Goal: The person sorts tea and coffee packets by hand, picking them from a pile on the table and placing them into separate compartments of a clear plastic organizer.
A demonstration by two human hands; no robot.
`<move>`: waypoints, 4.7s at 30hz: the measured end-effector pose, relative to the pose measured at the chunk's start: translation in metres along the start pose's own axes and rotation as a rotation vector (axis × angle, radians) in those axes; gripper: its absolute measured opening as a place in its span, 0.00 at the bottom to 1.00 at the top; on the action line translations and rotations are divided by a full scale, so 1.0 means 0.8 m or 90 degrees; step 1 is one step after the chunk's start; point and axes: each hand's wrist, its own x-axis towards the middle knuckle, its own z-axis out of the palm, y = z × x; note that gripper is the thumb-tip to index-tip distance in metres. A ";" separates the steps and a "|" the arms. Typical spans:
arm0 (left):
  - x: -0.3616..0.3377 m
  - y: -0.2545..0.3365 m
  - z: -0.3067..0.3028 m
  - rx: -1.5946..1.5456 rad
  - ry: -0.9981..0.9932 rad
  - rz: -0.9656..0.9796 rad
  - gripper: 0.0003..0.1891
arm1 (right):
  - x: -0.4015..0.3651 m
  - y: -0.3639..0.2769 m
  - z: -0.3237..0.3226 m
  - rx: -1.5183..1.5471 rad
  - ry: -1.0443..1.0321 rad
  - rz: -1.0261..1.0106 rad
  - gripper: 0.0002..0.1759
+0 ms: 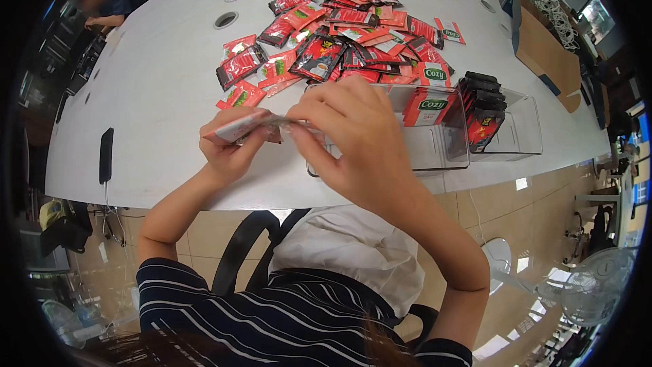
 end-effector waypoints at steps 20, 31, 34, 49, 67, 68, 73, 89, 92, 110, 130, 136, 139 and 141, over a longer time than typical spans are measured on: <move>0.009 -0.014 -0.015 0.251 0.087 -0.012 0.11 | -0.029 0.035 -0.017 0.003 -0.127 0.116 0.11; 0.018 -0.010 0.000 -0.077 0.215 -0.188 0.13 | -0.023 0.034 -0.008 -0.197 -0.144 0.057 0.18; 0.014 -0.014 -0.002 -0.106 0.180 -0.154 0.14 | -0.020 0.033 -0.006 -0.220 -0.141 0.063 0.21; 0.009 -0.007 -0.002 -0.052 0.033 -0.089 0.12 | -0.004 0.018 -0.005 -0.007 0.013 0.005 0.19; 0.013 -0.018 -0.001 0.069 0.016 -0.144 0.07 | -0.014 0.023 -0.038 -0.032 -0.048 0.055 0.09; 0.013 -0.019 -0.001 0.074 0.010 -0.145 0.07 | -0.017 0.026 -0.032 -0.041 -0.083 0.024 0.09; 0.014 -0.021 -0.005 0.102 -0.012 -0.130 0.07 | -0.014 0.034 -0.034 -0.034 -0.052 0.014 0.10; 0.016 -0.021 -0.004 0.129 -0.023 -0.131 0.06 | -0.015 0.034 -0.027 -0.095 -0.087 -0.070 0.11; 0.015 -0.020 -0.004 0.140 -0.030 -0.112 0.06 | -0.021 0.037 -0.048 -0.043 -0.150 -0.014 0.09; 0.018 -0.024 0.001 0.153 0.000 -0.120 0.06 | -0.049 0.038 -0.027 0.092 -0.384 0.125 0.24; 0.024 -0.033 -0.004 0.194 -0.018 -0.165 0.07 | -0.091 0.030 -0.090 0.057 -0.146 0.109 0.18; 0.055 -0.054 -0.012 0.324 -0.090 -0.126 0.15 | -0.143 0.035 -0.122 -0.008 0.084 0.148 0.14; 0.083 -0.080 -0.013 0.396 -0.119 -0.211 0.25 | -0.169 0.033 -0.132 -0.052 0.146 0.191 0.19; 0.101 -0.107 -0.014 0.425 -0.135 -0.277 0.33 | -0.184 0.029 -0.133 -0.090 0.173 0.205 0.21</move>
